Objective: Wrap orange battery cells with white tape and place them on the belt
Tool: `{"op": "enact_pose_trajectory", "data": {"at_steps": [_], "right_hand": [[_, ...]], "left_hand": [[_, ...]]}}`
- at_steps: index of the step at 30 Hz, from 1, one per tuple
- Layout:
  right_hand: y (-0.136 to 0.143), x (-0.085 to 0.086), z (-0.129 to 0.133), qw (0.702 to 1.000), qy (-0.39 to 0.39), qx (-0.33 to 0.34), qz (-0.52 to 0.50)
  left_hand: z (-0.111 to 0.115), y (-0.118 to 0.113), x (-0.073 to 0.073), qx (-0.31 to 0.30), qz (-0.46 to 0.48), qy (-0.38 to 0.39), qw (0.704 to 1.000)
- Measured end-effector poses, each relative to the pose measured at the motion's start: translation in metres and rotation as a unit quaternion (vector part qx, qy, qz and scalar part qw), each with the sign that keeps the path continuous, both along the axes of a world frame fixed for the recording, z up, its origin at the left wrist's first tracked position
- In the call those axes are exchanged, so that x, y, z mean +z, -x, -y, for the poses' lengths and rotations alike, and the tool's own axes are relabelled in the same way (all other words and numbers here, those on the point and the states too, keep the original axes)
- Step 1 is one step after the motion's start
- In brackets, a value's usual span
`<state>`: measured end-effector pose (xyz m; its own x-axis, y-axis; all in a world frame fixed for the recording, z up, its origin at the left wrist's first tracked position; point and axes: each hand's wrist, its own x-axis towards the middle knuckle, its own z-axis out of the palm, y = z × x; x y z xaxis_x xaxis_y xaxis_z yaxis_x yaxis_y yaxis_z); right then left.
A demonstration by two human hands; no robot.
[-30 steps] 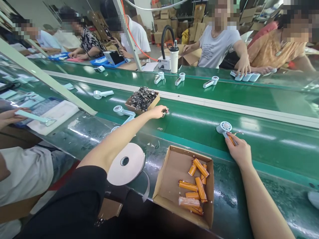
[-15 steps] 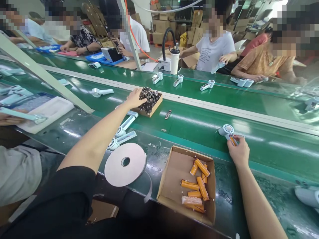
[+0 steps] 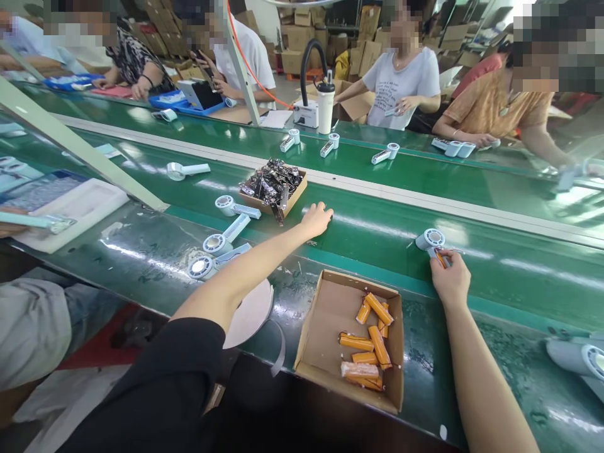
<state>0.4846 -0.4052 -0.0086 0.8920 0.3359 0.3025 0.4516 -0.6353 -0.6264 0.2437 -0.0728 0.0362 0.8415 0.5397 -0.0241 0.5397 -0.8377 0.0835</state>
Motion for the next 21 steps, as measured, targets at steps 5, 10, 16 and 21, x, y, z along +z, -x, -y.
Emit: {"op": "enact_pose_trajectory", "data": {"at_steps": [5,10,16,21], "right_hand": [[0.003,0.003,0.001,0.998,0.016,0.0,0.062],[0.009,0.004,0.004,0.994,0.005,-0.048,0.093],[0.011,0.009,0.002,0.996,0.026,-0.072,0.046],[0.017,0.011,0.004,0.996,0.024,-0.072,0.05]], "left_hand": [[0.0,0.027,0.012,-0.021,-0.044,0.005,0.999],[-0.002,0.096,0.027,-0.098,-0.081,-0.041,0.991],[-0.038,0.135,0.032,-0.158,-0.081,-0.118,0.977],[-0.044,0.141,0.021,-0.203,-0.056,-0.145,0.967]]}}
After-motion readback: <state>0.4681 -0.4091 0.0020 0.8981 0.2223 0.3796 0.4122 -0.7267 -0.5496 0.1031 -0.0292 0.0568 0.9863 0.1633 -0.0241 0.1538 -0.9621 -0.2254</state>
